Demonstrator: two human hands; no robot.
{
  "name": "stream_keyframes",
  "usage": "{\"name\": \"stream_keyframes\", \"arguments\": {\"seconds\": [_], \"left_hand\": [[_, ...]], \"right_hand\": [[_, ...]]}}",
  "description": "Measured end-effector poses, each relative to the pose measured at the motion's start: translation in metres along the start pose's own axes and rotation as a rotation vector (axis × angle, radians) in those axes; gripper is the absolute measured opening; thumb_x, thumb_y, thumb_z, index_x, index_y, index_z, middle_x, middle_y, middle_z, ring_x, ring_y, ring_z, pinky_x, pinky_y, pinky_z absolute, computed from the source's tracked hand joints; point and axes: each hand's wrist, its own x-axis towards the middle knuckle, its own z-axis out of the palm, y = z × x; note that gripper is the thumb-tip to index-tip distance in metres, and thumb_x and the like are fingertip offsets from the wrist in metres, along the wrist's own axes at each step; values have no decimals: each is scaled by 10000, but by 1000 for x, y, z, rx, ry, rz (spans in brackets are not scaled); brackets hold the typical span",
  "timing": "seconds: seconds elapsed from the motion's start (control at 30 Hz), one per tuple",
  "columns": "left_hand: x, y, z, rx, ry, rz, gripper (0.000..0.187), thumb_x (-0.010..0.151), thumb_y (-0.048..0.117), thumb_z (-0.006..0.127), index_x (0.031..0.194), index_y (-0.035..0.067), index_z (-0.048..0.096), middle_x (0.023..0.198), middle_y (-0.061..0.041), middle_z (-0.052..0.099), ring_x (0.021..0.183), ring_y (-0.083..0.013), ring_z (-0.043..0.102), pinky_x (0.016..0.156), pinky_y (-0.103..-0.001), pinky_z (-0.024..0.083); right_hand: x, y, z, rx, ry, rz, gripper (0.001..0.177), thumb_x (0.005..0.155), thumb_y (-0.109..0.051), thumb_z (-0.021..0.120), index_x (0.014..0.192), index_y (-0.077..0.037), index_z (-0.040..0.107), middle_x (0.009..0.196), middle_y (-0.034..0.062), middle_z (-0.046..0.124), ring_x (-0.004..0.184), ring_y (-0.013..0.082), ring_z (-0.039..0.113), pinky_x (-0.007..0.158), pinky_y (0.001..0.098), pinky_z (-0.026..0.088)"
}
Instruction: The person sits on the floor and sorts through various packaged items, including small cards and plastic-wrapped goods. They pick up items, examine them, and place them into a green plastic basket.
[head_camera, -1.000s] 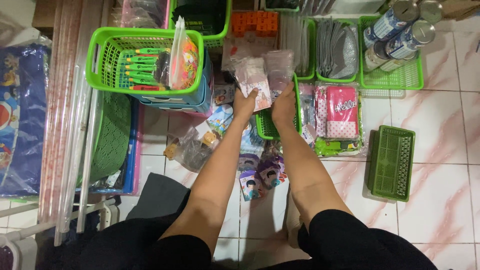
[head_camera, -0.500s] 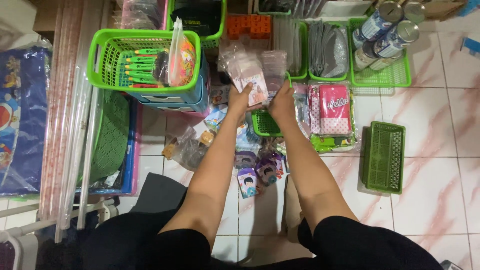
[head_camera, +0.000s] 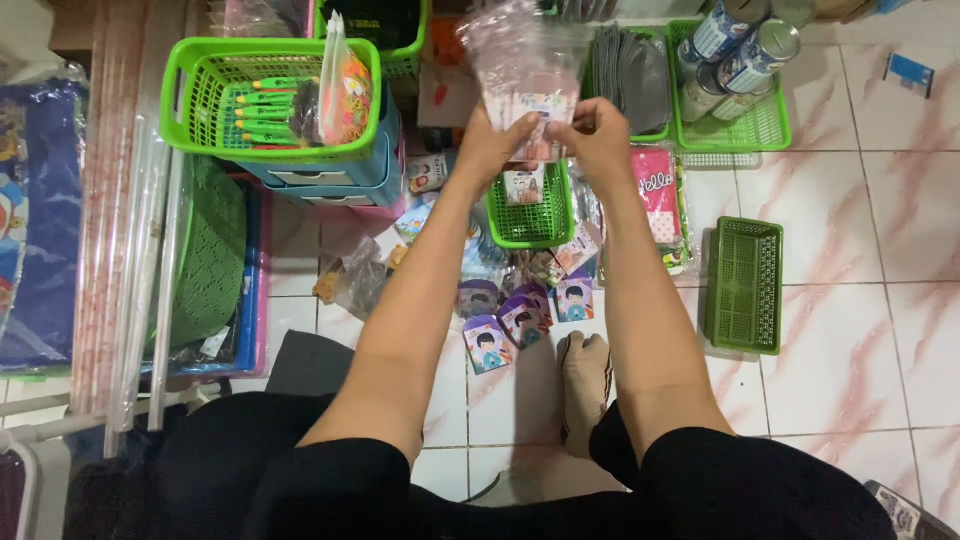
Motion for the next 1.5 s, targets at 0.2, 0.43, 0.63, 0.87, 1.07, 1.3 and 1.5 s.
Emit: {"name": "stream_keyframes", "arguments": {"seconds": [0.2,0.43,0.63,0.87,1.07,1.3,1.5], "left_hand": [[38,47,19,-84,-195,-162,702,840,243,706,1410,192,300,1200,-163,689,931,-290,778,669,-439,727],[33,123,32,-15,-311,95,702,891,199,802,1428,159,352,1258,-121,674,1000,-242,766,705,-437,731],[12,147,29,5,-211,103,622,882,127,859,1359,103,461,1148,-108,732,931,-280,785,657,-437,688],[-60,167,38,-58,-175,59,681,846,159,850,1372,147,417,1156,-75,698,936,-227,754,631,-393,710],[-85,172,33,-120,-199,19,640,874,189,819,1373,140,422,1195,-72,688,979,-213,751,687,-408,715],[-82,172,17,-239,-326,-27,489,959,114,669,1383,94,427,1229,-139,684,996,-288,765,736,-463,703],[-88,169,27,-188,-345,13,502,963,140,707,1375,95,423,1212,-113,683,986,-261,752,766,-456,705]], "right_hand": [[35,-30,-33,-8,-10,-149,137,955,32,729,1023,-38,634,912,35,765,749,87,691,623,228,537],[34,-139,-44,-60,-30,-238,159,995,15,714,1135,-40,663,1023,39,770,882,110,734,733,254,594],[3,-187,-29,246,-160,-79,202,1012,28,624,1196,-42,580,1162,75,726,1032,188,742,851,414,677],[-22,-153,-13,313,-29,-202,330,935,100,639,1223,25,496,1144,131,655,1022,199,671,931,344,591],[-47,-160,-2,366,-38,-184,342,937,110,678,1214,28,495,1141,119,658,1013,170,664,931,314,577],[-71,-183,6,443,-55,-188,340,937,128,626,1208,-1,465,1170,123,633,1045,180,657,992,332,558],[-85,-189,6,454,-38,-237,358,932,120,610,1239,-2,471,1183,118,639,1059,172,650,1012,336,544]]}}
